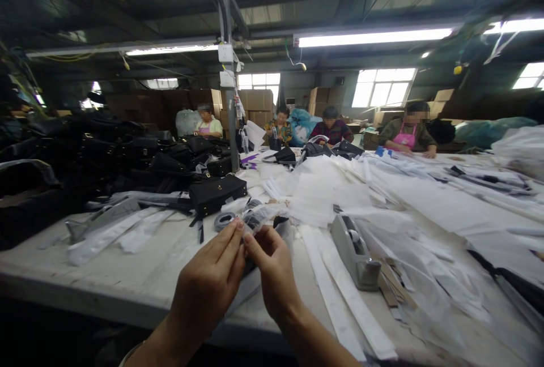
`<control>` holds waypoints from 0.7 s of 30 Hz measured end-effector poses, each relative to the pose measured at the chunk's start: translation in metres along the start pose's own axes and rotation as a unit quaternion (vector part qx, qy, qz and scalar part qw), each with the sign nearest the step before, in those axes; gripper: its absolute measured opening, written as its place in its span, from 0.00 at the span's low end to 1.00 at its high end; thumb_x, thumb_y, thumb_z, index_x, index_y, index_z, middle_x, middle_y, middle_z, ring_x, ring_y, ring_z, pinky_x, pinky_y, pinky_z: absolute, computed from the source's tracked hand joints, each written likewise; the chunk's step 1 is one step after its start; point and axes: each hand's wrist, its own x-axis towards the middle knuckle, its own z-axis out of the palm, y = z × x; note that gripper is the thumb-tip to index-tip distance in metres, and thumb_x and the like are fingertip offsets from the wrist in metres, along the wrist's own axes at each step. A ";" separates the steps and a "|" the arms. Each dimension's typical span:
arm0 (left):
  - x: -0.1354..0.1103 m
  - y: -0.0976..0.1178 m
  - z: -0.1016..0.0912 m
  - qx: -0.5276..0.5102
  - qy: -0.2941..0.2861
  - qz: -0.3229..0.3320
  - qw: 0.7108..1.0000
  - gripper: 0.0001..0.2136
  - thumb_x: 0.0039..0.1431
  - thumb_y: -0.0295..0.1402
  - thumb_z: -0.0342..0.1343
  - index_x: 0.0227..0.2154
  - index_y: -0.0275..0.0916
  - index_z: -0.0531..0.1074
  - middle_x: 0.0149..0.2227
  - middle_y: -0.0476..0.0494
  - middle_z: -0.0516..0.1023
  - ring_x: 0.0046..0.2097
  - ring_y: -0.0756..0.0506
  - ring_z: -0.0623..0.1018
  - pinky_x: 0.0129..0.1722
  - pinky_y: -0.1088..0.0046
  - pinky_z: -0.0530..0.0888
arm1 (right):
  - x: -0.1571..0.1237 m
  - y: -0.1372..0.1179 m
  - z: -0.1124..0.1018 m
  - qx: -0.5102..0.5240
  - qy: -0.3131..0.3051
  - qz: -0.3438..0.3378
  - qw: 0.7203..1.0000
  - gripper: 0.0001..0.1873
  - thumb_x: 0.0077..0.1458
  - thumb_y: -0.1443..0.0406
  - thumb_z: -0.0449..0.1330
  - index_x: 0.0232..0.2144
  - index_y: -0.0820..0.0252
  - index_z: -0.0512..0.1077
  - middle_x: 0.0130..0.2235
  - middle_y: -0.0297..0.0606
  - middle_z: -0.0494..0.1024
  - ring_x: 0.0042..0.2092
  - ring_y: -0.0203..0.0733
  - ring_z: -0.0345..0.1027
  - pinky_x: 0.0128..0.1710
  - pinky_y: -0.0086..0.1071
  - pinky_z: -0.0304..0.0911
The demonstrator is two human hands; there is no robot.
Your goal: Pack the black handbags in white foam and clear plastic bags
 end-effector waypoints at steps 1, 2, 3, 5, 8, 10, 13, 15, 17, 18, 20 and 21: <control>0.002 -0.003 -0.002 -0.031 -0.005 -0.019 0.999 0.18 0.63 0.34 0.55 0.55 0.42 0.74 0.58 0.42 0.74 0.57 0.38 0.76 0.59 0.63 0.71 | -0.001 -0.004 -0.001 0.002 0.002 0.002 1.000 0.14 0.51 0.56 0.70 0.33 0.60 0.75 0.33 0.36 0.75 0.36 0.39 0.68 0.38 0.31 0.64; 0.005 -0.005 -0.005 -0.069 -0.014 -0.051 0.996 0.16 0.63 0.36 0.56 0.53 0.43 0.75 0.58 0.43 0.75 0.57 0.39 0.76 0.60 0.63 0.70 | -0.001 -0.008 -0.001 0.004 0.001 0.007 1.000 0.13 0.50 0.57 0.70 0.33 0.60 0.76 0.33 0.36 0.77 0.36 0.39 0.69 0.38 0.31 0.65; 0.008 -0.008 -0.007 -0.114 -0.028 -0.098 0.988 0.16 0.62 0.39 0.57 0.52 0.44 0.76 0.56 0.43 0.76 0.57 0.38 0.76 0.60 0.62 0.70 | -0.001 -0.011 -0.002 0.007 -0.007 0.015 1.000 0.13 0.51 0.58 0.70 0.34 0.60 0.78 0.34 0.37 0.78 0.36 0.40 0.70 0.38 0.31 0.66; 0.018 -0.013 -0.012 -0.225 -0.076 -0.212 0.948 0.20 0.58 0.45 0.61 0.51 0.44 0.75 0.53 0.42 0.79 0.55 0.37 0.77 0.56 0.60 0.73 | -0.001 -0.016 -0.004 0.012 -0.032 0.027 0.999 0.13 0.51 0.59 0.70 0.37 0.59 0.79 0.37 0.39 0.80 0.38 0.42 0.72 0.40 0.33 0.67; 0.031 -0.018 -0.015 -0.365 -0.179 -0.322 0.855 0.28 0.51 0.52 0.63 0.50 0.39 0.73 0.49 0.37 0.80 0.51 0.35 0.79 0.50 0.61 0.77 | -0.001 -0.020 -0.004 0.012 -0.057 0.025 0.998 0.14 0.52 0.59 0.69 0.40 0.58 0.80 0.40 0.39 0.81 0.42 0.45 0.74 0.45 0.36 0.67; 0.034 -0.018 -0.014 -0.394 -0.208 -0.344 0.827 0.29 0.49 0.54 0.64 0.48 0.39 0.74 0.47 0.38 0.81 0.50 0.35 0.80 0.48 0.63 0.77 | -0.001 -0.021 -0.004 -0.013 -0.062 0.022 0.998 0.15 0.51 0.57 0.69 0.40 0.57 0.80 0.38 0.38 0.81 0.41 0.45 0.74 0.46 0.37 0.67; 0.031 -0.018 -0.011 -0.376 -0.182 -0.377 0.827 0.30 0.46 0.55 0.65 0.48 0.41 0.74 0.45 0.42 0.82 0.48 0.36 0.80 0.45 0.67 0.78 | 0.002 -0.022 -0.015 -0.079 -0.080 0.019 0.993 0.17 0.51 0.54 0.68 0.40 0.57 0.81 0.38 0.37 0.81 0.42 0.45 0.75 0.46 0.38 0.68; 0.027 -0.022 -0.009 -0.359 -0.170 -0.409 0.822 0.31 0.45 0.57 0.65 0.48 0.42 0.74 0.44 0.44 0.82 0.48 0.37 0.80 0.42 0.69 0.78 | 0.006 -0.026 -0.041 -0.158 -0.065 -0.009 0.985 0.17 0.54 0.53 0.66 0.41 0.56 0.80 0.41 0.38 0.81 0.43 0.45 0.75 0.46 0.37 0.68; 0.023 -0.028 -0.008 -0.349 -0.169 -0.436 0.812 0.32 0.45 0.58 0.65 0.49 0.42 0.74 0.44 0.45 0.82 0.48 0.37 0.80 0.39 0.72 0.78 | 0.008 -0.034 -0.086 -0.280 0.000 -0.058 0.958 0.14 0.57 0.55 0.63 0.41 0.54 0.80 0.44 0.39 0.81 0.45 0.45 0.74 0.48 0.37 0.67; 0.023 -0.032 -0.007 -0.348 -0.171 -0.444 0.807 0.33 0.44 0.58 0.66 0.49 0.43 0.74 0.44 0.45 0.82 0.49 0.38 0.79 0.38 0.73 0.77 | 0.009 -0.039 -0.113 -0.346 0.056 -0.086 0.932 0.13 0.57 0.56 0.63 0.41 0.54 0.80 0.45 0.39 0.80 0.48 0.45 0.73 0.50 0.38 0.66; 0.022 -0.037 -0.004 -0.349 -0.171 -0.450 0.804 0.34 0.41 0.59 0.66 0.48 0.43 0.74 0.45 0.45 0.82 0.49 0.38 0.79 0.38 0.74 0.77 | 0.008 -0.049 -0.172 -0.458 0.180 -0.106 0.864 0.10 0.54 0.59 0.64 0.38 0.54 0.81 0.50 0.41 0.78 0.55 0.46 0.68 0.60 0.40 0.57; 0.022 -0.039 -0.002 -0.350 -0.169 -0.449 0.805 0.34 0.40 0.60 0.67 0.48 0.44 0.74 0.45 0.45 0.82 0.49 0.38 0.79 0.38 0.74 0.76 | 0.008 -0.054 -0.201 -0.489 0.244 -0.090 0.833 0.08 0.51 0.61 0.66 0.35 0.55 0.81 0.53 0.42 0.77 0.58 0.48 0.66 0.63 0.40 0.52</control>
